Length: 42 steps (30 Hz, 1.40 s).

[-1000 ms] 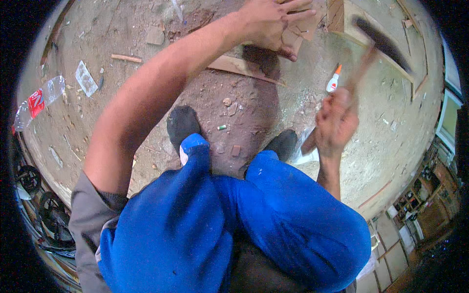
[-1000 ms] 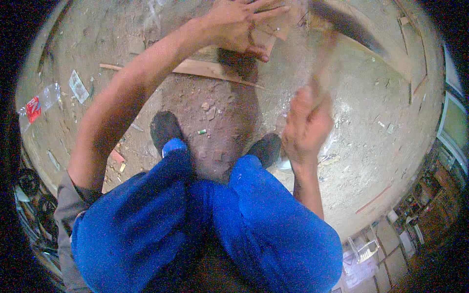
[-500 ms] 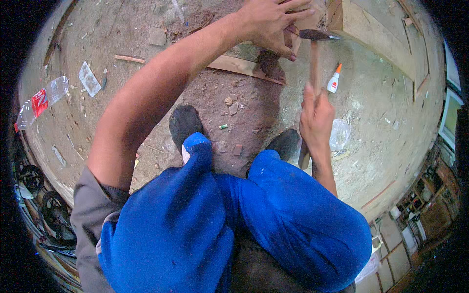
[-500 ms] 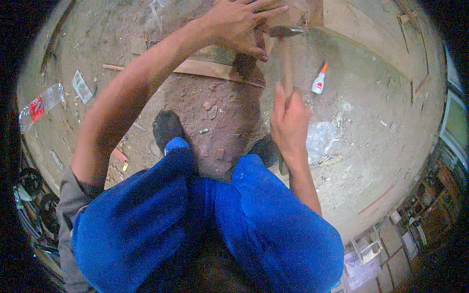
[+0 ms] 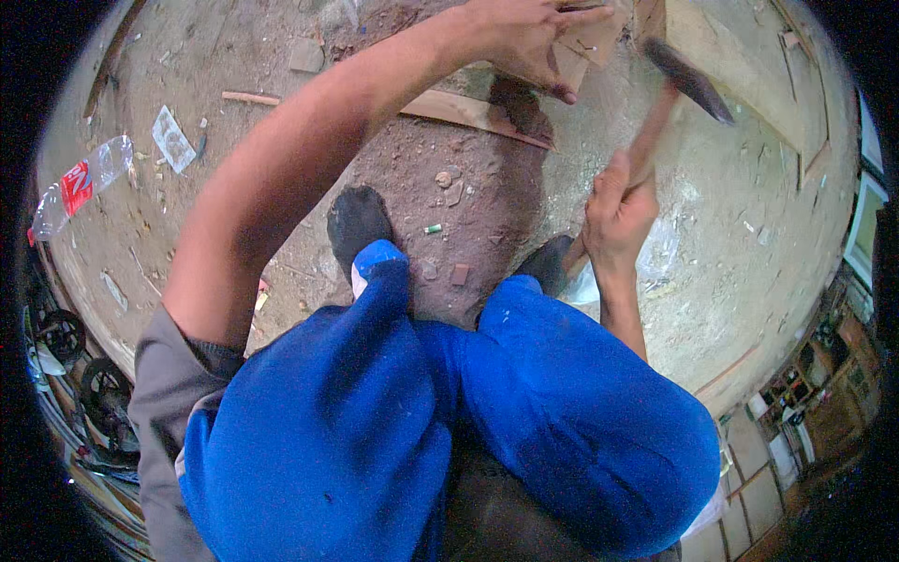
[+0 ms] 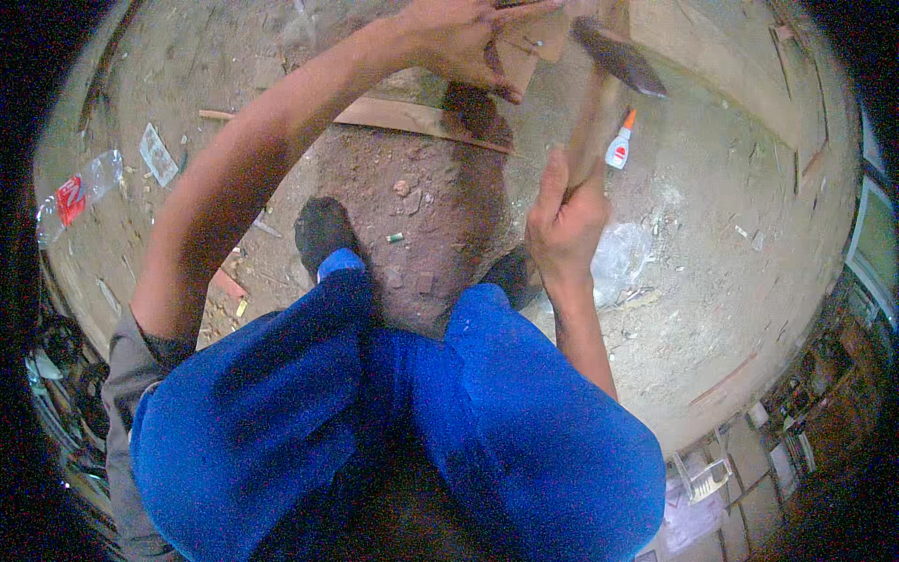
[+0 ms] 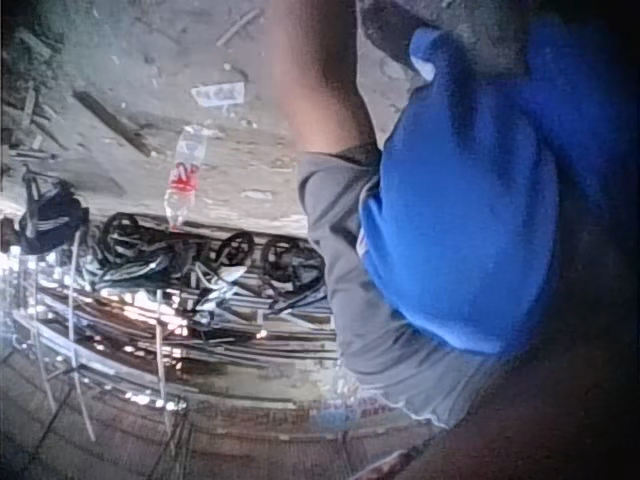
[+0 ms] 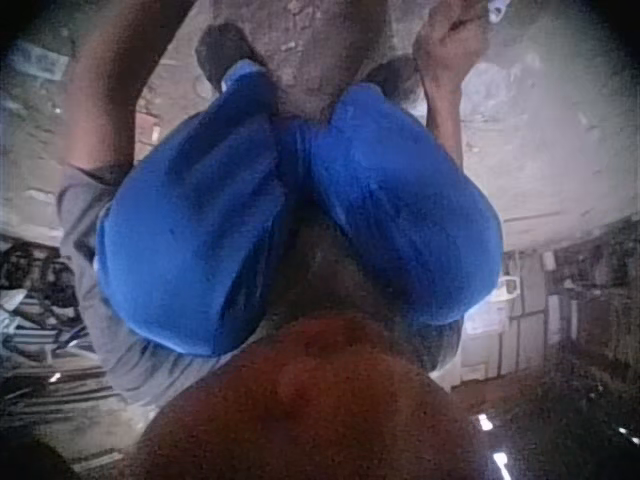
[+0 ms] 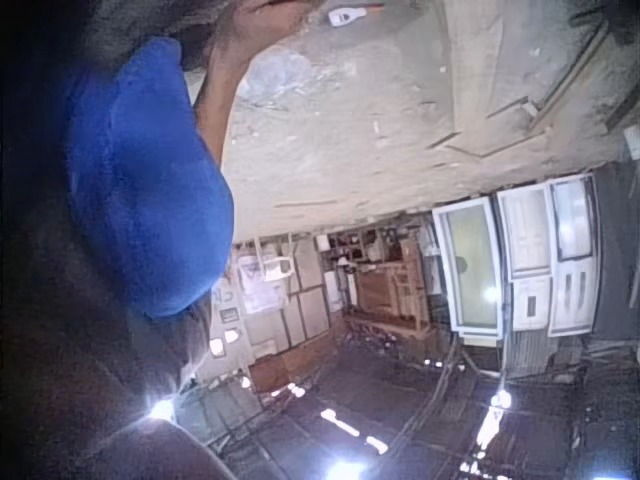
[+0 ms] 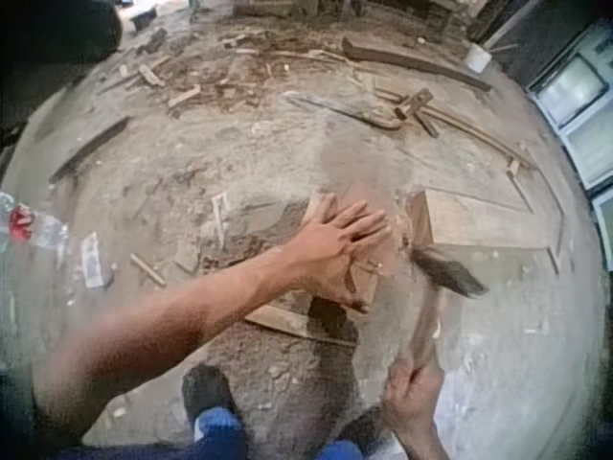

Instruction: The person assembles a small wooden box by applying glue to the edges of wooden pieces and securing them together using a hammer and small nails.

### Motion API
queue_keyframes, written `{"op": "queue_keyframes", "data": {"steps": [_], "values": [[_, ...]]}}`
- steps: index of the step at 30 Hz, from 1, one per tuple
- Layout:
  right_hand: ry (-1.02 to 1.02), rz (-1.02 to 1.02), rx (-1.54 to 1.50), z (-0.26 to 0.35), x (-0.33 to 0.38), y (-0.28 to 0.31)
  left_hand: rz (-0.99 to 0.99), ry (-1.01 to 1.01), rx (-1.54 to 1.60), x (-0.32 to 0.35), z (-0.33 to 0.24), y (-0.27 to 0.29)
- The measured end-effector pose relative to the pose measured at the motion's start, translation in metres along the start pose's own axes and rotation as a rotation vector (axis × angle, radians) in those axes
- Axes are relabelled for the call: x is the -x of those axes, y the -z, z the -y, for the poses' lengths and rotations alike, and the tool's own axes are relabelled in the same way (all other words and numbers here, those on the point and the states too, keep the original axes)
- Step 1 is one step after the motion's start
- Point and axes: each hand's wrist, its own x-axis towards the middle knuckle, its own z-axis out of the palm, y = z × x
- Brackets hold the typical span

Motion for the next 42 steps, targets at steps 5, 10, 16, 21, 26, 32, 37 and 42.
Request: {"op": "queue_keyframes", "data": {"steps": [5, 10, 16, 21, 26, 32, 37, 42], "values": [[-0.004, 0.069, -0.038, 0.01, -0.008, 0.014, -0.03, -0.005, -0.09, 0.0, 0.004, -0.006], [0.037, 0.166, 0.448, 0.005, -0.021, 0.003, -0.04, -0.013, -0.111, -0.004, 0.001, -0.007], [0.067, 0.032, 0.06, 0.005, -0.016, -0.01, -0.033, -0.025, -0.052, -0.008, 0.014, 0.002], [0.035, 0.003, -0.205, 0.013, -0.013, 0.008, 0.033, 0.029, -0.011, 0.0, 0.003, -0.004], [0.002, 0.252, 0.574, -0.002, -0.027, 0.01, -0.034, -0.01, -0.014, -0.015, -0.002, -0.005], [0.011, 0.046, 0.142, -0.013, -0.01, 0.001, -0.031, -0.006, -0.052, -0.012, 0.004, -0.011], [0.28, 0.016, -0.175, -0.012, -0.026, 0.01, -0.029, -0.02, 0.003, -0.01, 0.012, 0.0], [-0.054, 0.163, 0.208, -0.002, -0.019, 0.008, 0.024, -0.005, -0.05, -0.015, 0.008, 0.001]]}}
